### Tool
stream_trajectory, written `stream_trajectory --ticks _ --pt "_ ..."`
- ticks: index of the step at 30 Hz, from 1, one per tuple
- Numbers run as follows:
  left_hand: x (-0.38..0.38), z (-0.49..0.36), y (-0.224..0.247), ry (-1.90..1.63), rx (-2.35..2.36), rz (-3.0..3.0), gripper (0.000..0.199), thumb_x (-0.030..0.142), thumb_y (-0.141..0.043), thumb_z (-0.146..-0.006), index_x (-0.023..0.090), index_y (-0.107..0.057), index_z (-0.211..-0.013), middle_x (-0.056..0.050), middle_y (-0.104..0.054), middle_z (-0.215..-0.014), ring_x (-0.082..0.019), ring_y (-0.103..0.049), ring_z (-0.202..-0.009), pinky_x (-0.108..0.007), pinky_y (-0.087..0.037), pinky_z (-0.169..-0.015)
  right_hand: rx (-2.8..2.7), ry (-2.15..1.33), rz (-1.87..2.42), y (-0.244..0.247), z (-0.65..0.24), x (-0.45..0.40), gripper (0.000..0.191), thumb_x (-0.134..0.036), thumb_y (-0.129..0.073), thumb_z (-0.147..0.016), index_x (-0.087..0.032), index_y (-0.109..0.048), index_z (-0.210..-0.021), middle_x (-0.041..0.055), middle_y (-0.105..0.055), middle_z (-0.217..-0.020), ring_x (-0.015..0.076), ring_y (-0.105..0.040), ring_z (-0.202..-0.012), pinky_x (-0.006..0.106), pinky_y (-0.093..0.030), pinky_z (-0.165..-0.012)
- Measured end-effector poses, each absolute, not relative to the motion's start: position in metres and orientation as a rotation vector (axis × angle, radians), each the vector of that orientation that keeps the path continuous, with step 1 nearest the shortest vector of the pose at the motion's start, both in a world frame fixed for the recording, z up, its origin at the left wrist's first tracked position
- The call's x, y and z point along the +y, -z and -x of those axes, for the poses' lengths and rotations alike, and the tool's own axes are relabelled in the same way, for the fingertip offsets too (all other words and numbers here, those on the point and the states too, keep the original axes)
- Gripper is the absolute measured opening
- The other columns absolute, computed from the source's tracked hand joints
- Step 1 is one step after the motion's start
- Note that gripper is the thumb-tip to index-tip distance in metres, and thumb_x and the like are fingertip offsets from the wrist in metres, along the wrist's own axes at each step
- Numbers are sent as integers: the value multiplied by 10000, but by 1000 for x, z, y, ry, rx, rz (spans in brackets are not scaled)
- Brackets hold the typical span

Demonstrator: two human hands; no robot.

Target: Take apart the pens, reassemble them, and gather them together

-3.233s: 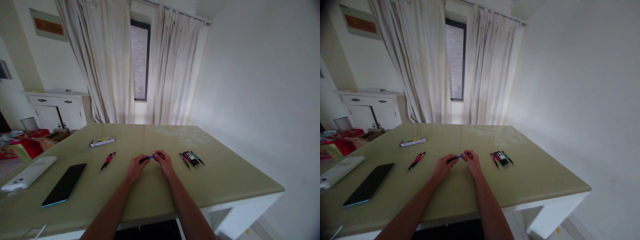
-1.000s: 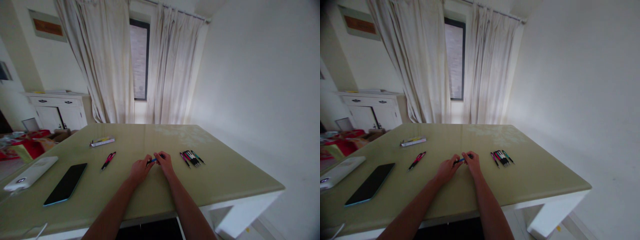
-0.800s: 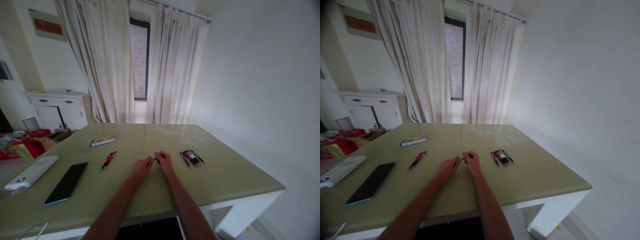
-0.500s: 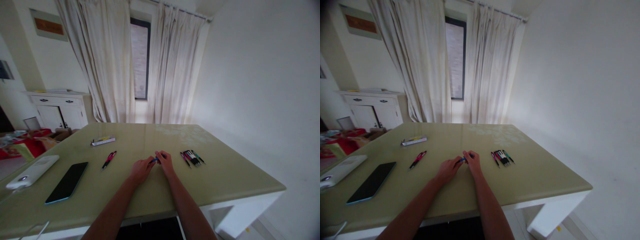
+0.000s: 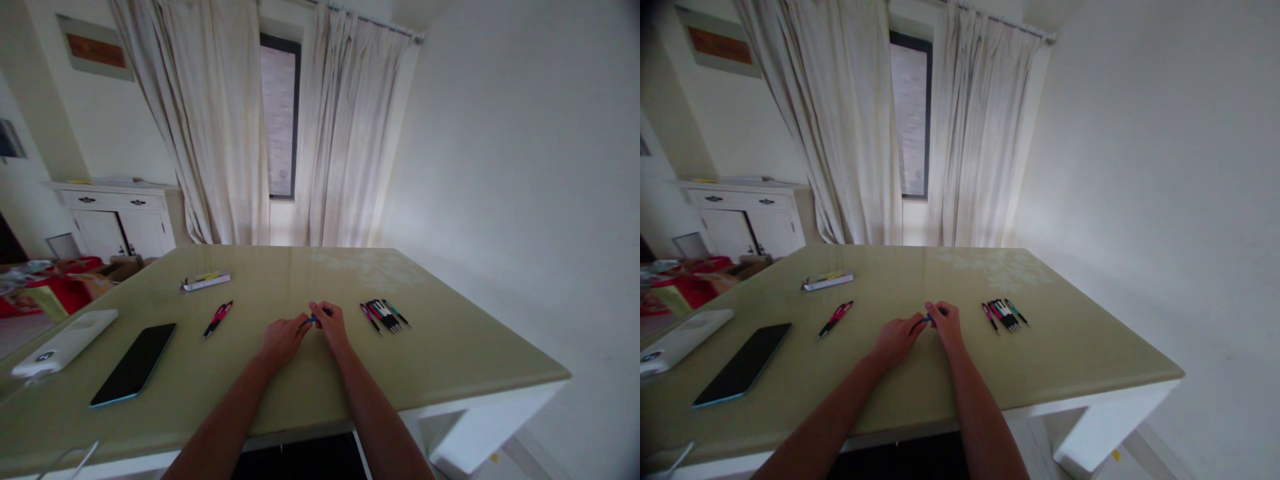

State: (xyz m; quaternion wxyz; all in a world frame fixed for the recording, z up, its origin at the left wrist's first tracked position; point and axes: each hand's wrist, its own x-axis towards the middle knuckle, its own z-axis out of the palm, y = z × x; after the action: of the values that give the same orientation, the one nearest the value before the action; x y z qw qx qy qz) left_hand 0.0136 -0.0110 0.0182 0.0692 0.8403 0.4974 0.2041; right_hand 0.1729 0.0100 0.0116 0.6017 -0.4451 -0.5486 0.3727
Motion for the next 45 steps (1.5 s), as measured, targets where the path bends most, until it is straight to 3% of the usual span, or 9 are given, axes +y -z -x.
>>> stream_trajectory --ticks 3,7,12,17,22,26,32,38,45 --pt "-11 -14 -18 -621 1519 -2524 490 502 -183 -1028 242 -595 -1079 -62 -732 -862 -234 -688 -788 -299 -424 -713 -1280 -879 1015 -11 -173 10 488 -621 -690 -772 -178 -608 -583 -36 -485 -419 95 -388 -385 232 -300 -422" --pt "-12 -13 -19 -660 1508 -2499 460 563 -265 -1005 254 -572 -1151 -45 -734 -870 -238 -692 -809 -292 -428 -709 -1278 -865 1014 -11 -173 10 498 -628 -700 -758 -183 -586 -565 -32 -499 -428 100 -404 -398 233 -314 -430" --pt "-13 -14 -20 -590 1508 -2537 498 507 -185 -1026 256 -612 -1076 -59 -734 -859 -235 -690 -792 -302 -431 -721 -1268 -883 1019 -13 -172 8 525 -654 -655 -790 -172 -623 -586 -27 -490 -417 100 -403 -389 234 -313 -427" --pt "-13 -14 -20 -663 1498 -2474 471 582 -280 -992 252 -583 -1138 -58 -730 -856 -245 -688 -798 -306 -436 -718 -1269 -881 1017 -13 -172 8 529 -661 -653 -789 -176 -620 -581 -21 -506 -435 106 -419 -399 232 -321 -424" --pt "-12 -14 -19 -624 1519 -2484 525 531 -177 -1016 243 -614 -1058 -69 -726 -848 -235 -687 -785 -306 -430 -720 -1256 -890 1013 -13 -172 8 535 -662 -643 -799 -172 -620 -585 -29 -489 -417 99 -406 -386 227 -319 -422" --pt "-12 -14 -19 -654 1511 -2470 475 573 -258 -998 256 -580 -1143 -59 -735 -866 -245 -693 -793 -304 -430 -708 -1268 -868 1011 -12 -172 9 529 -652 -652 -798 -171 -623 -580 -26 -494 -422 100 -414 -390 226 -322 -421" --pt "-14 -15 -22 -601 1529 -2439 489 524 -214 -1014 250 -609 -1102 -62 -729 -842 -235 -694 -803 -304 -441 -728 -1261 -879 1033 -12 -172 9 566 -697 -625 -786 -170 -629 -579 -16 -503 -432 108 -446 -386 229 -343 -412" --pt "-15 -15 -24 -676 1455 -2456 445 593 -326 -978 250 -583 -1096 -43 -724 -846 -230 -678 -789 -297 -434 -719 -1237 -849 1050 -14 -172 8 549 -672 -633 -797 -171 -628 -573 -17 -502 -442 109 -462 -392 226 -355 -416" --pt "-10 -10 -19 -916 1402 -2282 541 457 -136 -1027 218 -616 -964 -47 -691 -851 -186 -633 -791 -298 -440 -764 -1166 -755 1096 -13 -174 10 523 -647 -662 -785 -178 -603 -561 -13 -515 -467 117 -467 -404 236 -348 -418"
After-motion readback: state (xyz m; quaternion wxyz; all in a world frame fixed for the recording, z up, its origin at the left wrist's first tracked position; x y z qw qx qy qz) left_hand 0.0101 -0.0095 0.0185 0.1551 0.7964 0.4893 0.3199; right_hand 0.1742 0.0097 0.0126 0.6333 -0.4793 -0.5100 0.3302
